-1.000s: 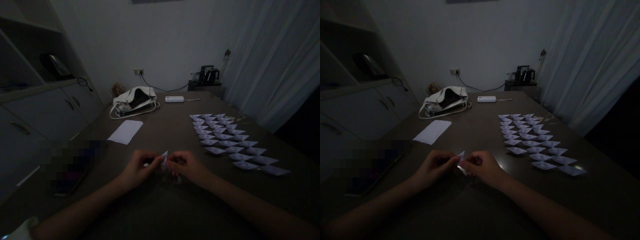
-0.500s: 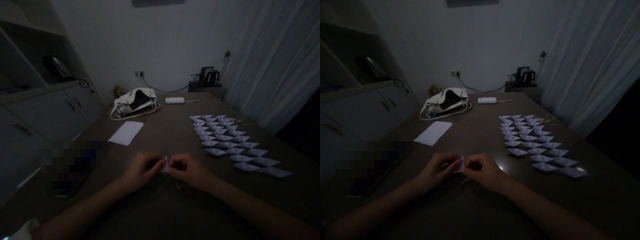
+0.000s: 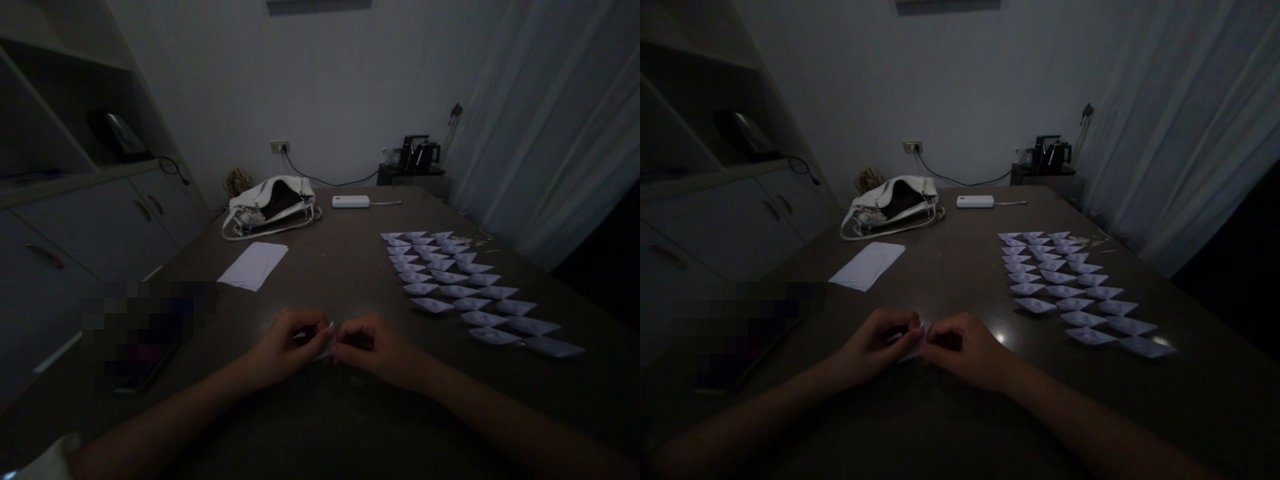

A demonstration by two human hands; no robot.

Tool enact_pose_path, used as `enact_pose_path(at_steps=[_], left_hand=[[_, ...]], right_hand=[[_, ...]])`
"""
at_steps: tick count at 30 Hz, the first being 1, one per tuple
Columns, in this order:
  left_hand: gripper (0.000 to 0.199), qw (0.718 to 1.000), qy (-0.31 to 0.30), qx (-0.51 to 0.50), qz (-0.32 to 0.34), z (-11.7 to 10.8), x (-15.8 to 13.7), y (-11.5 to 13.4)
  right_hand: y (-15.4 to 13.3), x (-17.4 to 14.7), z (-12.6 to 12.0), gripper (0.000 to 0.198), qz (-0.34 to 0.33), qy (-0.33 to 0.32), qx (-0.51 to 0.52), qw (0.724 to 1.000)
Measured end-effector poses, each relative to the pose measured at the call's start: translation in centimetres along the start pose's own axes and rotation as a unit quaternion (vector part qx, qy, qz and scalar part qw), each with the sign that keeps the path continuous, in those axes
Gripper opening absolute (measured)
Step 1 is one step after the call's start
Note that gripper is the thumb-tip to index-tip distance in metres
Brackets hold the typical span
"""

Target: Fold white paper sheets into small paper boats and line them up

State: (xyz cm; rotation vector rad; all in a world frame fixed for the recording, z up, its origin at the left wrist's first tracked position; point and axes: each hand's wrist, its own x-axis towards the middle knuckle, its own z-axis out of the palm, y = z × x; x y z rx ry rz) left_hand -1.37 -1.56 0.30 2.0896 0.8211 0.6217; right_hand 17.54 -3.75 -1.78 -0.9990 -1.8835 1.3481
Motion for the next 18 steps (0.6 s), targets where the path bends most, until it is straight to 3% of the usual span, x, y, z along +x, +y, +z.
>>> enact_pose_path(at_steps=[5,12,15,18], left_hand=[[0.026,0.994,-0.026,-0.102,-0.027,0.1,-0.1,0.1],[0.029,0.959,-0.023,-0.278,-0.051,0.5,0.2,-0.8],[0.029,0.949,-0.010,-0.311,-0.052,0.7,0.4,-1.0],[0.026,0.956,0.003,-0.289,-0.047,0.8,0.4,-0.9]], right_hand=[[-0.6,-0.1,-1.0,0.017,-0.031,0.021,-0.031,0.999],[0.1,0.3,-1.4,0.027,-0.028,0.040,-0.006,0.999],[0.6,0.6,-1.5,0.029,0.000,0.044,0.027,0.999],[1.0,0.9,-1.6,0.027,0.028,0.075,0.033,0.996]])
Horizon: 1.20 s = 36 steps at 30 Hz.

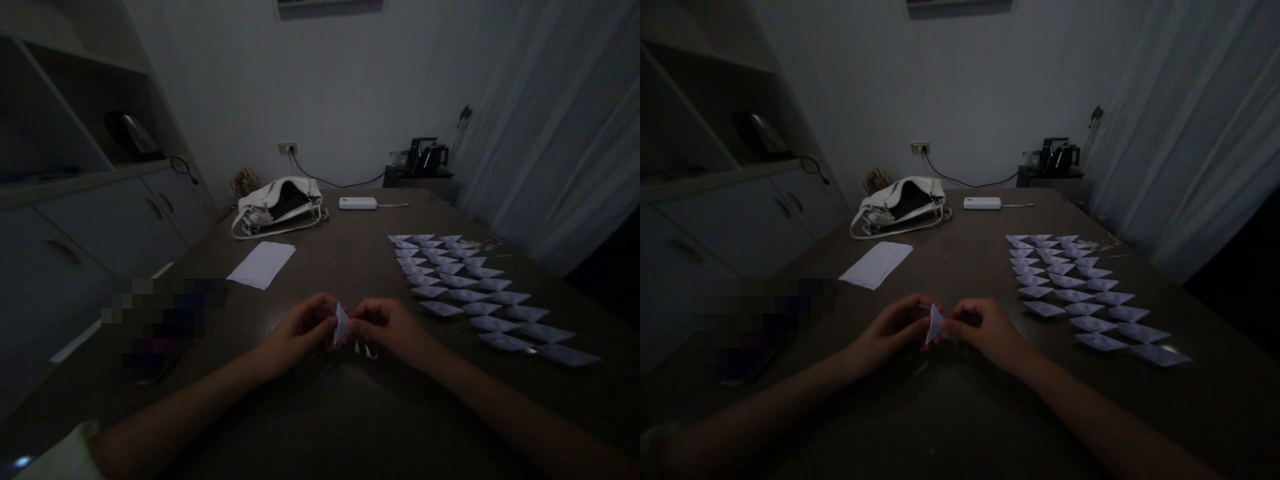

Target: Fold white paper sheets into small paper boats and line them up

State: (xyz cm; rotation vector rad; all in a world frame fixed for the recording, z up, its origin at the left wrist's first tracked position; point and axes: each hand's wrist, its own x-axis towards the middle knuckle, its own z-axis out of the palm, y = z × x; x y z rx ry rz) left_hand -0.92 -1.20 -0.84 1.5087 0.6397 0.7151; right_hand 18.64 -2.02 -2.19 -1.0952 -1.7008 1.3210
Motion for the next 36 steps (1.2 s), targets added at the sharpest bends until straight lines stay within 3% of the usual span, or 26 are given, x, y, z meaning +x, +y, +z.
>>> enact_pose_path(at_steps=[4,9,17,23,30,36], left_hand=[[0.021,0.994,0.009,0.112,0.001,0.2,-0.2,0.1],[0.010,0.973,0.017,0.229,0.019,0.2,-0.4,0.1],[0.012,0.954,0.003,0.295,0.041,0.1,-0.7,0.1],[0.013,0.964,0.028,0.256,0.060,0.1,-0.5,0.1],[0.028,0.991,0.049,0.121,0.020,-0.1,0.1,-1.0],[0.031,0.995,0.048,0.081,0.020,-0.4,0.6,-1.5]], right_hand=[[0.1,0.0,0.2,0.023,-0.006,0.037,-0.032,0.999],[-0.5,-0.5,0.8,0.024,-0.027,-0.015,-0.032,0.999],[-0.2,-0.7,1.0,0.024,-0.048,-0.029,-0.092,0.994],[-0.4,-0.6,1.0,0.023,-0.061,-0.003,-0.064,0.996],[-0.6,-0.1,0.7,0.019,-0.063,0.009,-0.016,0.998],[0.3,0.7,0.1,0.018,-0.062,0.008,0.025,0.998]])
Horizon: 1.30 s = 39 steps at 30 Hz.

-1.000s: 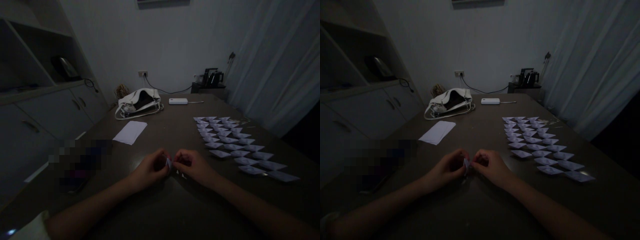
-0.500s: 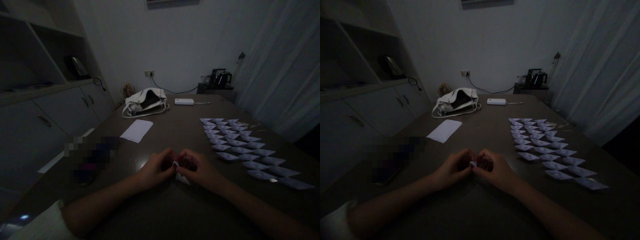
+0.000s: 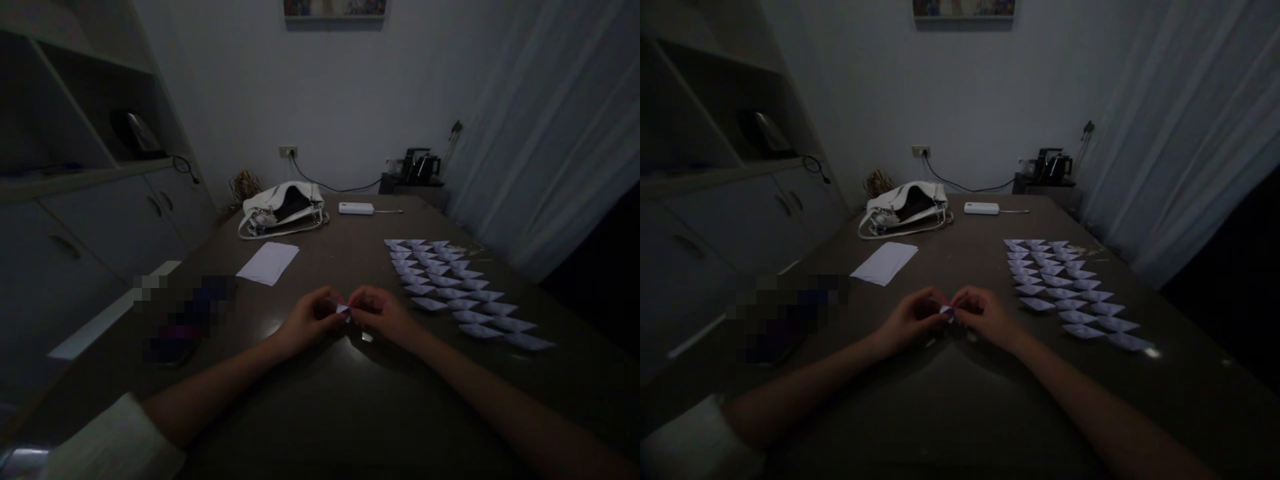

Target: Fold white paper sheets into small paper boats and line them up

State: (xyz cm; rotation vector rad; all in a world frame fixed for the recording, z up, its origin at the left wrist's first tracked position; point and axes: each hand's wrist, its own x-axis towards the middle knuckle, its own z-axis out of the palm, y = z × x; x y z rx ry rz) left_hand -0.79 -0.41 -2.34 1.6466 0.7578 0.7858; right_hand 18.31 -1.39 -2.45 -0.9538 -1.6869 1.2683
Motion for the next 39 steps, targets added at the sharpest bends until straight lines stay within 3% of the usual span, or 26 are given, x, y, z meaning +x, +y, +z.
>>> enact_pose_path(at_steps=[11,15,20,24,34,39], left_hand=[[0.037,0.999,-0.035,-0.015,-0.025,-0.7,1.0,-0.1],[0.035,0.999,-0.033,0.006,0.013,-0.8,1.2,-0.6],[0.033,0.985,0.008,0.144,0.090,-1.5,1.7,-1.5],[0.033,0.977,0.032,0.172,0.123,-2.1,2.1,-1.8],[0.043,0.964,0.052,0.231,0.123,-2.5,2.2,-1.7],[0.049,0.973,0.045,0.205,0.092,-2.7,2.5,-2.0]], right_hand=[[1.6,0.6,-0.2,0.006,-0.008,0.027,0.028,0.999],[1.3,0.7,-0.1,0.007,-0.009,0.030,-0.001,1.000],[1.2,1.0,0.1,0.022,0.000,0.026,-0.002,1.000],[1.7,1.1,0.6,0.042,0.005,0.042,-0.016,0.999],[2.5,1.3,1.0,0.044,-0.012,0.083,-0.111,0.990],[2.6,1.4,1.1,0.035,-0.026,0.105,-0.131,0.985]])
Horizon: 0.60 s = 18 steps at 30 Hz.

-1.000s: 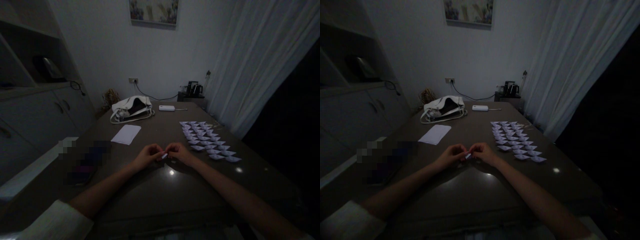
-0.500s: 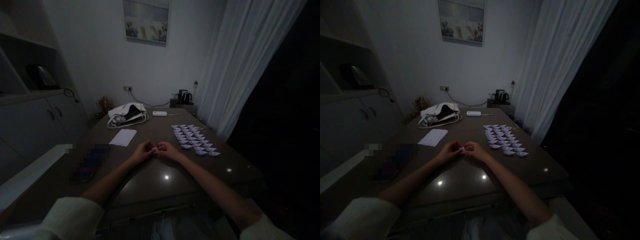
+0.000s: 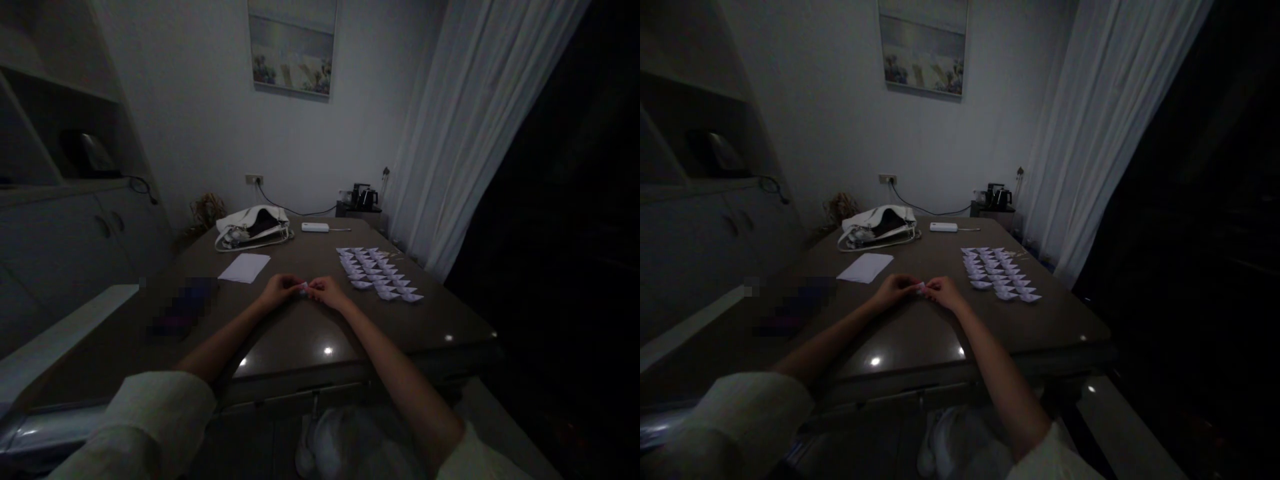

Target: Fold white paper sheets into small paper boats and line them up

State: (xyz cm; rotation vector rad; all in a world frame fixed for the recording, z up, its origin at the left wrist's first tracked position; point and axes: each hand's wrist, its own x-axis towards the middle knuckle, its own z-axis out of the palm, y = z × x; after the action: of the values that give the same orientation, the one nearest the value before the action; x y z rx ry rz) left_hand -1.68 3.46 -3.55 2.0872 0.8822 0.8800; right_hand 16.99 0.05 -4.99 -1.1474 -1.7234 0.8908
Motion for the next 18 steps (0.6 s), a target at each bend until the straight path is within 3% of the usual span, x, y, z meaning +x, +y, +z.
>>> enact_pose_path(at_steps=[10,18], left_hand=[[0.047,0.999,-0.026,0.040,-0.001,0.1,-0.3,0.8],[0.043,1.000,-0.025,-0.005,-0.010,0.3,-0.2,1.0]], right_hand=[[0.0,-0.2,-0.1,0.021,-0.033,0.048,-0.030,0.998],[-0.2,-0.4,-0.2,0.021,-0.054,0.059,-0.048,0.996]])
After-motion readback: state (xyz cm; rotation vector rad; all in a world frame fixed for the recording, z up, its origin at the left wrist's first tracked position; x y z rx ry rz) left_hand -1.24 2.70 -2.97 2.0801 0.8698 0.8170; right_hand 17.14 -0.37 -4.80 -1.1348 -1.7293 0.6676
